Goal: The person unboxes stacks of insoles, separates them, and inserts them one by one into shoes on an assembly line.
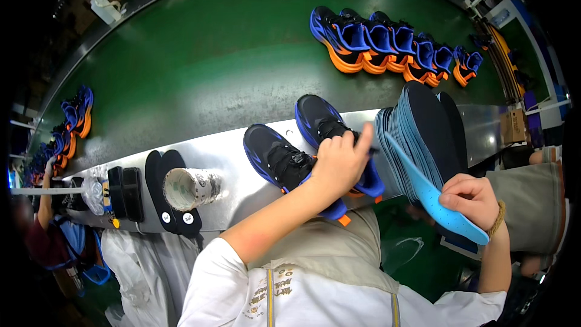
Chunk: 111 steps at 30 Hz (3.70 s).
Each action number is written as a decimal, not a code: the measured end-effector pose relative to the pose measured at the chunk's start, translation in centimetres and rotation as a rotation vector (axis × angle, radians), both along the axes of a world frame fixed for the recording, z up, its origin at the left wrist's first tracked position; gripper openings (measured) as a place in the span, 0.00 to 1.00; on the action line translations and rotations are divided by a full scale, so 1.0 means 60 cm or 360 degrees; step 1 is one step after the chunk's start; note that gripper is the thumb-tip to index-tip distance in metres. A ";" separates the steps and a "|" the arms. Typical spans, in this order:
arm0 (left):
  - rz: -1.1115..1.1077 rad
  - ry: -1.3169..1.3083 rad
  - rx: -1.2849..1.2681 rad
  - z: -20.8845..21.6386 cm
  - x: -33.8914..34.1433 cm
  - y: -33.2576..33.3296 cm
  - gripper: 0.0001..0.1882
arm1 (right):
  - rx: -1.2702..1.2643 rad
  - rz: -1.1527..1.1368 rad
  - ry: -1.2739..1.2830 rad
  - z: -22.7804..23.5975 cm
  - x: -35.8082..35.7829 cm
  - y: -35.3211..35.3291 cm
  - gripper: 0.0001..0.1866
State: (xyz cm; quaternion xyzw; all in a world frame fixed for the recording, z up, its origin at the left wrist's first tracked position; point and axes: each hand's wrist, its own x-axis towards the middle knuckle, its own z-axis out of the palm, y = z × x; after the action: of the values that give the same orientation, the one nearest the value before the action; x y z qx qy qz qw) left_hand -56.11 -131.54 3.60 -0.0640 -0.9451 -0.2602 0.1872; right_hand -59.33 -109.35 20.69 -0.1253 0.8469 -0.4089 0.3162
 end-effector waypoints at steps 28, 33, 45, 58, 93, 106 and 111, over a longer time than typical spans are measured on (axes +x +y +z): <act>0.0047 -0.0930 0.1279 -0.003 -0.069 -0.082 0.20 | 0.0936 0.0971 0.0871 -0.190 -0.014 -0.131 0.09; -0.0033 -0.0980 0.1461 -0.001 -0.072 -0.075 0.18 | 0.0676 0.1191 0.1294 -0.252 -0.020 -0.121 0.08; 0.0108 -0.0744 0.1044 0.006 -0.061 -0.057 0.15 | 0.1145 0.1303 0.1057 -0.287 -0.037 -0.157 0.09; 0.0103 -0.0362 0.0955 -0.002 -0.067 -0.049 0.12 | 0.1528 0.2283 0.0916 -0.302 -0.055 -0.154 0.13; -0.0607 -0.0390 0.0136 0.094 -0.035 -0.107 0.07 | 0.0657 0.0841 0.0887 -0.214 0.025 -0.166 0.22; 0.1144 -0.0202 0.0446 0.043 0.241 -0.286 0.07 | 0.0025 0.0201 0.1247 -0.155 -0.177 -0.472 0.09; 0.1160 -0.0172 0.0302 0.042 0.264 -0.282 0.18 | -0.1489 0.0731 0.2002 -0.011 -0.081 -0.403 0.12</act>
State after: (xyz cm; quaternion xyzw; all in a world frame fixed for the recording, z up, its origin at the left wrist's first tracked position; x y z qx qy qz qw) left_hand -40.28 -148.48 6.14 0.3078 -0.8860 -0.2659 0.2225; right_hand -64.17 -133.50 20.05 -0.6208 0.5607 -0.4984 -0.2276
